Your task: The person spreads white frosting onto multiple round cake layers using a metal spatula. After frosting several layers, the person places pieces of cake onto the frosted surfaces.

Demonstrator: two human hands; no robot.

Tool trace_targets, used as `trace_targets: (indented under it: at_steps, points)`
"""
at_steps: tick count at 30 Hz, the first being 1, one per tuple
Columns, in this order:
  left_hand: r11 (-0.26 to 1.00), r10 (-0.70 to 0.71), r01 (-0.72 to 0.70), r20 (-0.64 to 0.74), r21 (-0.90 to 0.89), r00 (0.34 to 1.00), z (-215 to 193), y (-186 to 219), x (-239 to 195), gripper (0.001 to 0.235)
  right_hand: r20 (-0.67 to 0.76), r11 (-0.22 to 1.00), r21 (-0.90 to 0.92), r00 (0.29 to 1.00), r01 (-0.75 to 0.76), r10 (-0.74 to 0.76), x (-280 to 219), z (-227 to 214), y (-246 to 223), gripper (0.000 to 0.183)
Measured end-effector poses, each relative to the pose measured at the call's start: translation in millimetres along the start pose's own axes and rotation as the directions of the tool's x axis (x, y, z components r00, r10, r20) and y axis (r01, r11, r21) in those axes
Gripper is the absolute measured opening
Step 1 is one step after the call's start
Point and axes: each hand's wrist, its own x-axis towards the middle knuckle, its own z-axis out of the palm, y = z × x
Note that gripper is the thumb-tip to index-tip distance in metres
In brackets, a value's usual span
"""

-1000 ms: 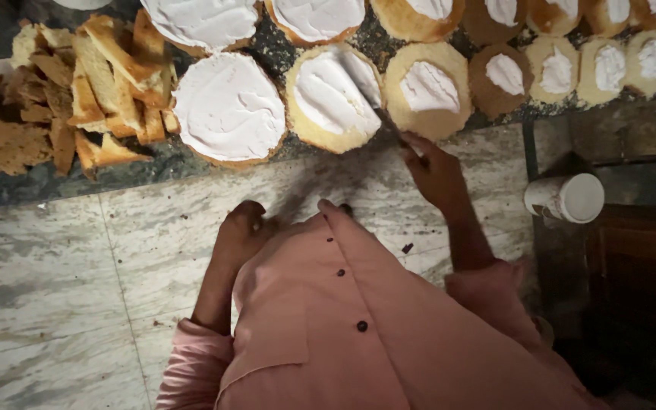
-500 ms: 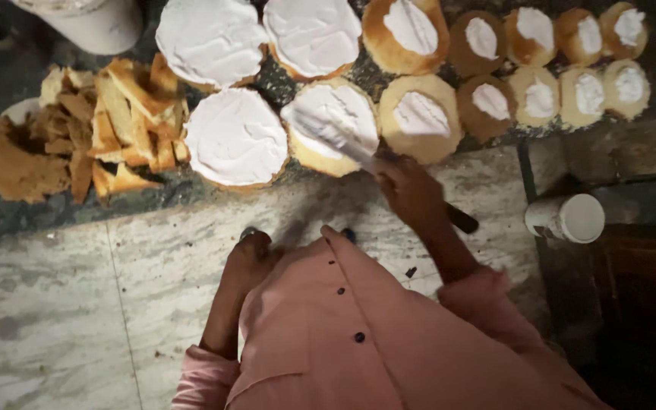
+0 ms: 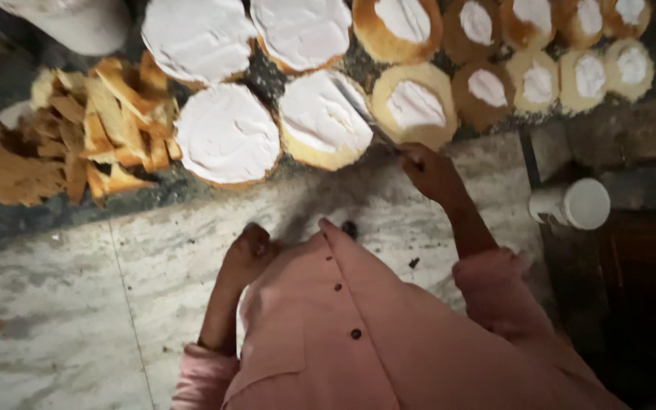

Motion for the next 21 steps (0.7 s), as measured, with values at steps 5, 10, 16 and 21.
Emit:
trace_targets:
  at_steps: [5, 10, 16, 21]
  points:
    - [0.995, 0.074, -0.073, -0.012, 0.067, 0.997, -6, 5, 5, 0.027, 0.043, 0.961, -0.269, 0.997, 0.067, -0.057, -30, 6, -4, 0.033]
    - [1.000, -0.004, 0.004, 0.021, 0.019, 1.000, -8, 21, 0, 0.026, -0.262, 0.914, -0.406, 0.956, 0.013, -0.131, -50, -3, 7, 0.025]
    - [0.994, 0.097, -0.099, 0.041, 0.050, 0.994, -16, 30, 6, 0.020, 0.023, 0.980, -0.154, 0.992, 0.124, -0.122, -49, 5, 12, 0.033]
    - [0.996, 0.075, -0.077, 0.044, 0.053, 0.996, -15, 37, 6, 0.022, -0.110, 0.971, -0.208, 0.989, -0.122, 0.101, -58, 3, 11, 0.030]
